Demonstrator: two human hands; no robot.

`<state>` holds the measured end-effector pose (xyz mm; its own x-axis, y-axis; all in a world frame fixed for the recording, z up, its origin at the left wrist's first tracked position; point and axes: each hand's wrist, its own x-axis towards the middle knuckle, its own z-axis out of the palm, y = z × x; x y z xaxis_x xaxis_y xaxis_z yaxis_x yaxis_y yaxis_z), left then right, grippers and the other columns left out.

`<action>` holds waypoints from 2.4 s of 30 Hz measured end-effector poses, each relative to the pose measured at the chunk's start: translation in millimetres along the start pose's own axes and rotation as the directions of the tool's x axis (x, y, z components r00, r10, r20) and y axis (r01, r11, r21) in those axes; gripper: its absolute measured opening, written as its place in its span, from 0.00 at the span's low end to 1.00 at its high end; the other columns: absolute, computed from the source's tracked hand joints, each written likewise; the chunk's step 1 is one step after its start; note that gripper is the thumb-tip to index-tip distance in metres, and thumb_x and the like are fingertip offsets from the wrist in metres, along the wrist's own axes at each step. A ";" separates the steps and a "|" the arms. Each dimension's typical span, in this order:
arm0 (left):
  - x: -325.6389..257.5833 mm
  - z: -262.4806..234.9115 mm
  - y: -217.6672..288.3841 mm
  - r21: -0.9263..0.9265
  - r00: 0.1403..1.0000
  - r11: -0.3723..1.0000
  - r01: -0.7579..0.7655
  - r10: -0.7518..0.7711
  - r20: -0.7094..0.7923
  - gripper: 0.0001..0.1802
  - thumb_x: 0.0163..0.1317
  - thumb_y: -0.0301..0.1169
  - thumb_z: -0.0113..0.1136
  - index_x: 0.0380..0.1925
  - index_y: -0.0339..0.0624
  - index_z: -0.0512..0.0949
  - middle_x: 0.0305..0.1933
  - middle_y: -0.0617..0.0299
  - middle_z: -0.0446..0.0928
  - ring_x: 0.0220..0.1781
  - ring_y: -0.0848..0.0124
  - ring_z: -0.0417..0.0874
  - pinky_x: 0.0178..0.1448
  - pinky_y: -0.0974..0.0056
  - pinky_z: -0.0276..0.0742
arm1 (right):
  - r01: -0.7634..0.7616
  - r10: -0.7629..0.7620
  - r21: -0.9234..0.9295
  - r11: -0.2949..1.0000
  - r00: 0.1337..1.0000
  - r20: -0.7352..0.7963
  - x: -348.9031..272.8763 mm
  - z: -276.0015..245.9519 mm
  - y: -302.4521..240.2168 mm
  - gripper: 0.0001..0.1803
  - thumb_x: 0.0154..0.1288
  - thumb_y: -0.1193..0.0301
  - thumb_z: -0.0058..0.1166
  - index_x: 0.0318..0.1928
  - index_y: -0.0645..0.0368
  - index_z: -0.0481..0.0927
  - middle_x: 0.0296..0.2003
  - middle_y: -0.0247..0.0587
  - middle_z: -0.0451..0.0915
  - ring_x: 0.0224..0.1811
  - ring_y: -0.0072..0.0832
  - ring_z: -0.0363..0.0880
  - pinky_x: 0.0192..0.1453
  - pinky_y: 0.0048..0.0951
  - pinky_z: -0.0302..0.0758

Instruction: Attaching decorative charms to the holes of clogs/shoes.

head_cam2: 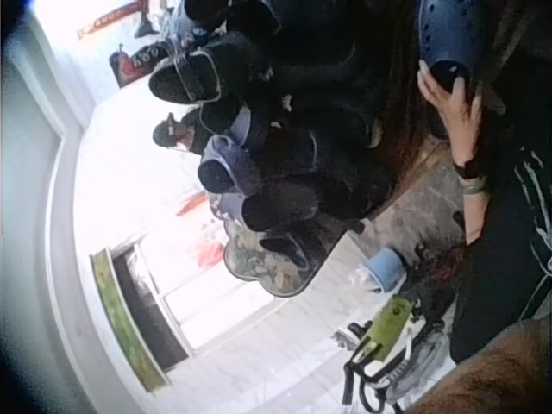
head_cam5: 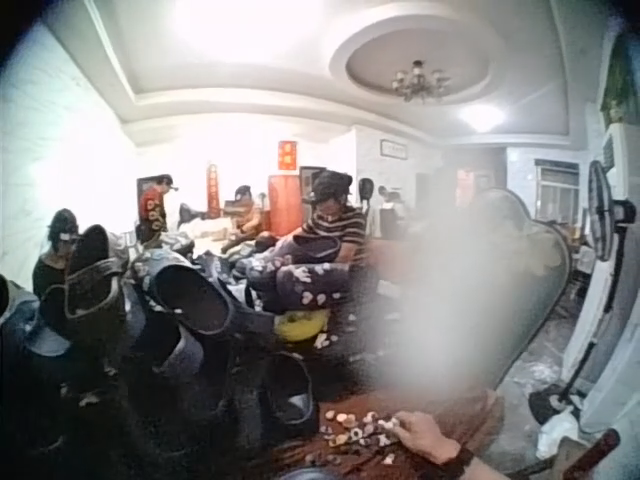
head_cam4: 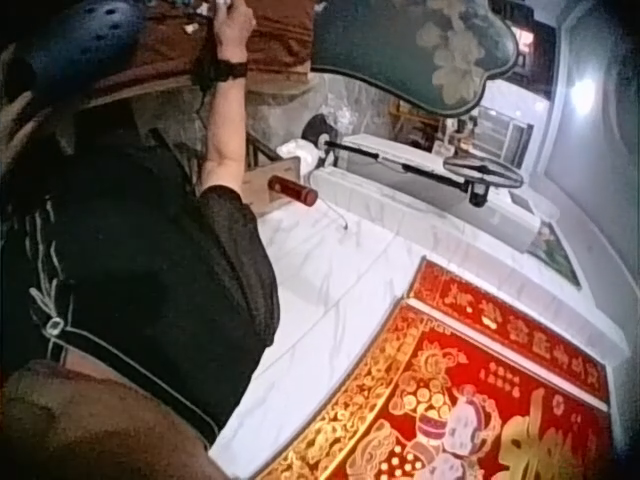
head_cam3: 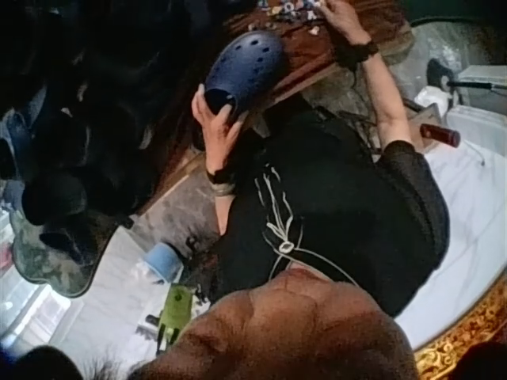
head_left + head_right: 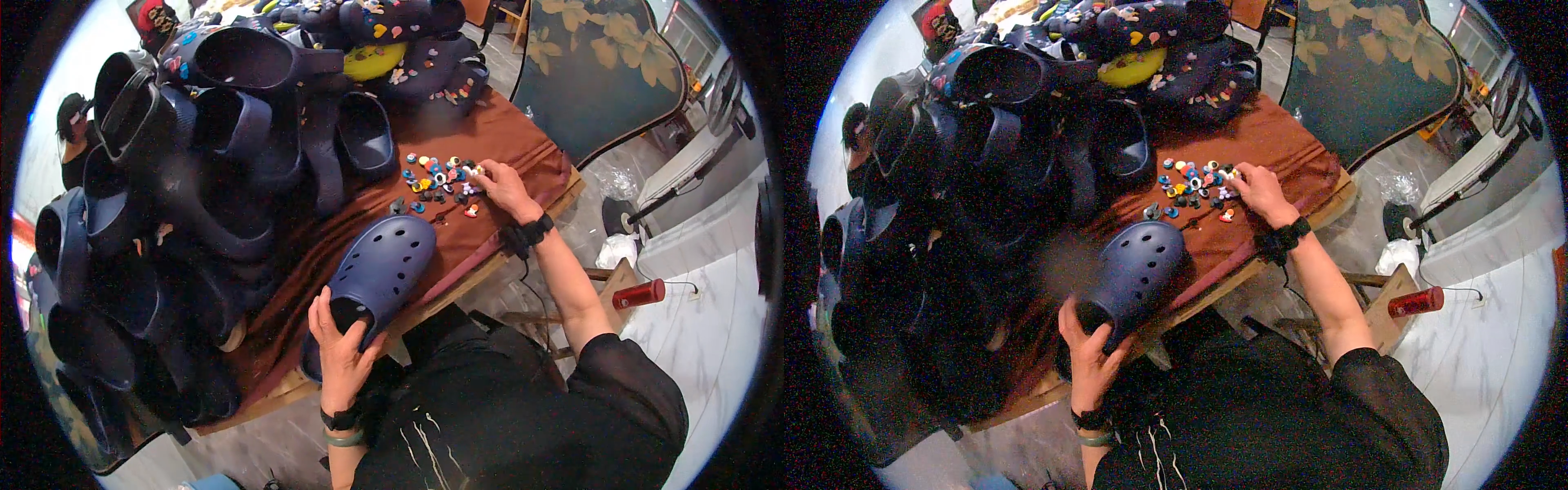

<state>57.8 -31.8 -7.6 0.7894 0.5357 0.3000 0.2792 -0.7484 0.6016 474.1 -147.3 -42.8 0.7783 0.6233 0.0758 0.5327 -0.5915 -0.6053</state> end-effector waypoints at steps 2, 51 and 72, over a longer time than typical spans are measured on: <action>1.3 1.0 0.5 0.000 1.000 1.000 -0.009 0.009 0.005 0.16 0.47 0.30 0.76 0.37 0.42 0.82 0.78 0.41 0.48 0.78 0.40 0.49 0.75 0.45 0.56 | -0.021 0.018 -0.057 0.998 0.999 -0.043 -0.4 5.7 5.5 0.11 0.60 0.68 0.64 0.43 0.54 0.84 0.35 0.43 0.84 0.40 0.44 0.78 0.46 0.41 0.74; 3.8 4.1 1.4 0.016 0.999 0.999 -0.035 0.035 -0.006 0.16 0.50 0.29 0.75 0.33 0.38 0.76 0.80 0.38 0.43 0.78 0.36 0.46 0.77 0.40 0.44 | -0.373 0.506 0.419 0.828 0.819 -0.272 -210.6 79.9 200.0 0.13 0.74 0.71 0.48 0.53 0.63 0.70 0.38 0.50 0.81 0.38 0.42 0.83 0.41 0.42 0.78; -1.5 4.8 -0.6 0.041 0.998 0.997 0.059 -0.061 0.027 0.16 0.48 0.32 0.75 0.31 0.38 0.78 0.79 0.39 0.45 0.78 0.37 0.48 0.77 0.42 0.47 | 0.120 -0.146 -0.188 0.975 0.981 -0.130 -126.9 103.8 131.2 0.20 0.72 0.64 0.47 0.59 0.58 0.78 0.61 0.46 0.77 0.63 0.45 0.75 0.68 0.38 0.70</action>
<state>59.1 -34.0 -11.9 0.7855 0.5692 0.2429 0.3477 -0.7306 0.5877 410.7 -250.9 -214.1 0.7289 0.6311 0.2653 0.6750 -0.5979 -0.4323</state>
